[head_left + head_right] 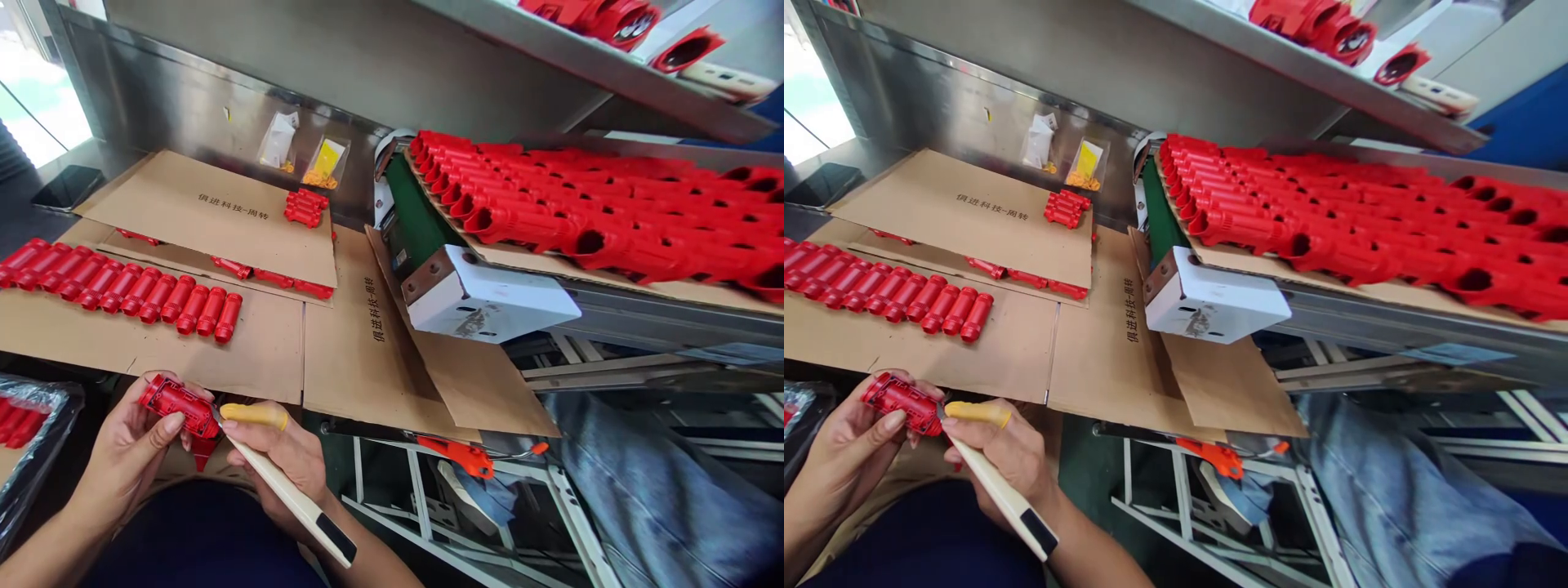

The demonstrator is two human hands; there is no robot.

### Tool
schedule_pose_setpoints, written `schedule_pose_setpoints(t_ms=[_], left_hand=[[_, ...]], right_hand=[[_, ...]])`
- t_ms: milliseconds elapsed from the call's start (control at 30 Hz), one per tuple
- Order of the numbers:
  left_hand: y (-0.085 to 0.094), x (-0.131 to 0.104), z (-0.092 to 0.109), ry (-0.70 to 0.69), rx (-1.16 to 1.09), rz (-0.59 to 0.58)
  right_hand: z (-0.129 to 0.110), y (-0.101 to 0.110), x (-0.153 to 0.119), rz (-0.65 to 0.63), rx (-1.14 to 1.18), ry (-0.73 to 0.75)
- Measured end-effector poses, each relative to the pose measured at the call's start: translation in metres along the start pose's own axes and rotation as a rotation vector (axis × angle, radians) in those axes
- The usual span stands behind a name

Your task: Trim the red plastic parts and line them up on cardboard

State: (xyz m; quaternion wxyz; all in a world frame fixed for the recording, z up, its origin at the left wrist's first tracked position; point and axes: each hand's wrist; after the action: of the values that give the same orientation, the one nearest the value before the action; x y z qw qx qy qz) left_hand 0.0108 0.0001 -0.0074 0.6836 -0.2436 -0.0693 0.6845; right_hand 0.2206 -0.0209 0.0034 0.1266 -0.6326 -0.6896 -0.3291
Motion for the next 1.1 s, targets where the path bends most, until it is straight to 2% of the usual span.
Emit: schedule_pose_setpoints(t_ms=[400,600,733,933,1067,1100], left_hand=[[-0.012,-0.006,0.011,0.024,0.048,0.041],[-0.009,-0.006,0.008,0.076,-0.048,0.036],[-0.003,-0.004,0.005,0.052,-0.063,-0.014],[-0.001,-0.005,0.002,0.05,-0.068,0.014],[-0.004,-0.002,0.006,0.045,-0.021,0.033],[-0.004,-0.001,0.007,0.037,0.004,0.039]], right_hand=[[0.0,-0.003,0.0,0.005,0.015,-0.011],[-0.004,-0.005,-0.004,0.008,0.043,-0.086],[-0.006,-0.006,-0.006,0.039,0.039,-0.098],[-0.009,-0.006,-0.006,0.047,0.046,-0.114],[-0.003,0.0,-0.003,-0.029,0.143,-0.226],[0.0,0.002,-0.002,-0.064,0.143,-0.208]])
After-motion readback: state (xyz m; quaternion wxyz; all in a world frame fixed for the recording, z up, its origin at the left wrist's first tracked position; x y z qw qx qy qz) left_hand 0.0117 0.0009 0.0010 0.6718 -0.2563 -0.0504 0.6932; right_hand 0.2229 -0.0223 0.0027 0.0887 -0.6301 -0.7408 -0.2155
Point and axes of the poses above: each hand's wrist, its own x-axis towards the middle knuckle, its own y-axis out of the back of the hand, z = x × y, and after that the axes turned 1 degree about x, right-handed
